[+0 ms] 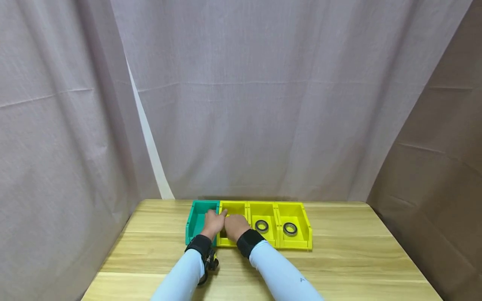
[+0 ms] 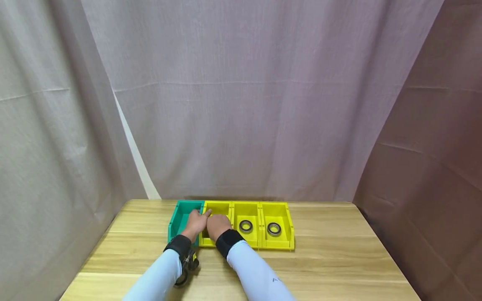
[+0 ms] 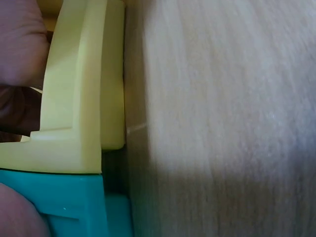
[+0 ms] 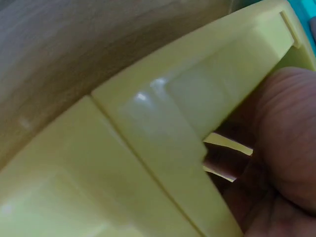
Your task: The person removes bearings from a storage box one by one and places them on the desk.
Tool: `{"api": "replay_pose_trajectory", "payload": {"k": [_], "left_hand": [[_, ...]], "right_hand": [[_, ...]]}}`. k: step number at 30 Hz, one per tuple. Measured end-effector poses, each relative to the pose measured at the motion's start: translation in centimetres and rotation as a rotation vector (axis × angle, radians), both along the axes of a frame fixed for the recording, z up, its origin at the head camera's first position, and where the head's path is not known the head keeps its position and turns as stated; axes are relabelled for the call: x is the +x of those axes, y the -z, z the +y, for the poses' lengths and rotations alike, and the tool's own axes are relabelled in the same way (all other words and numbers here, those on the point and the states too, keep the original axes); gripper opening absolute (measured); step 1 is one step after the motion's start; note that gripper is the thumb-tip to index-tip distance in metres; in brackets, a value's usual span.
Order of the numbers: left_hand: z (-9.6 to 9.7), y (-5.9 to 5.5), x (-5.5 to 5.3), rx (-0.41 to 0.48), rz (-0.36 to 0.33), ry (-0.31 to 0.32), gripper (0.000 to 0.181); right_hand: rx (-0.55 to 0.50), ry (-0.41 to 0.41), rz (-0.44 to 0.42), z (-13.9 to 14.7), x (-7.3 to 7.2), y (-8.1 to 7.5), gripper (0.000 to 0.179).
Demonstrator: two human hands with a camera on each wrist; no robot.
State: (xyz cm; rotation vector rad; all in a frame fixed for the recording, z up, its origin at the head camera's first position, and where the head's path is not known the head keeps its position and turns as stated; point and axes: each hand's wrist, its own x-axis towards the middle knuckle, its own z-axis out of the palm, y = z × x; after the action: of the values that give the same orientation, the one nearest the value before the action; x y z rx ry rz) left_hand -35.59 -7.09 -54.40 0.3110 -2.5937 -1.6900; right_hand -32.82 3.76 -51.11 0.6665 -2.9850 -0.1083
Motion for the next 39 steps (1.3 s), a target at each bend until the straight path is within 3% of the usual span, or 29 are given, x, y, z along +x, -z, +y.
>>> {"api": "replay_pose_trajectory", "payload": {"k": [10,17,25,39], "left_hand": [[-0.3,0.0,-0.4,0.024,-0.008,-0.014,0.057],[-0.5,0.0,-0.1,0.023,-0.026,-0.007,0.066],[-0.5,-0.3,-0.3,0.026,-0.008,-0.015,0.064],[0.0,0.0,-0.6,0.047,-0.033,-0.003,0.065]], "right_hand": [[-0.104,0.004,0.030,-0.3,-0.5,1.1,0.009],[-0.093,-0.001,-0.008,-0.5,0.4,0.3,0.007],[-0.097,0.025,-0.021,-0.6,0.2,-0.3,0.008],[-0.105,0.026,0.007,-0.2,0.0,0.7,0.013]]}}
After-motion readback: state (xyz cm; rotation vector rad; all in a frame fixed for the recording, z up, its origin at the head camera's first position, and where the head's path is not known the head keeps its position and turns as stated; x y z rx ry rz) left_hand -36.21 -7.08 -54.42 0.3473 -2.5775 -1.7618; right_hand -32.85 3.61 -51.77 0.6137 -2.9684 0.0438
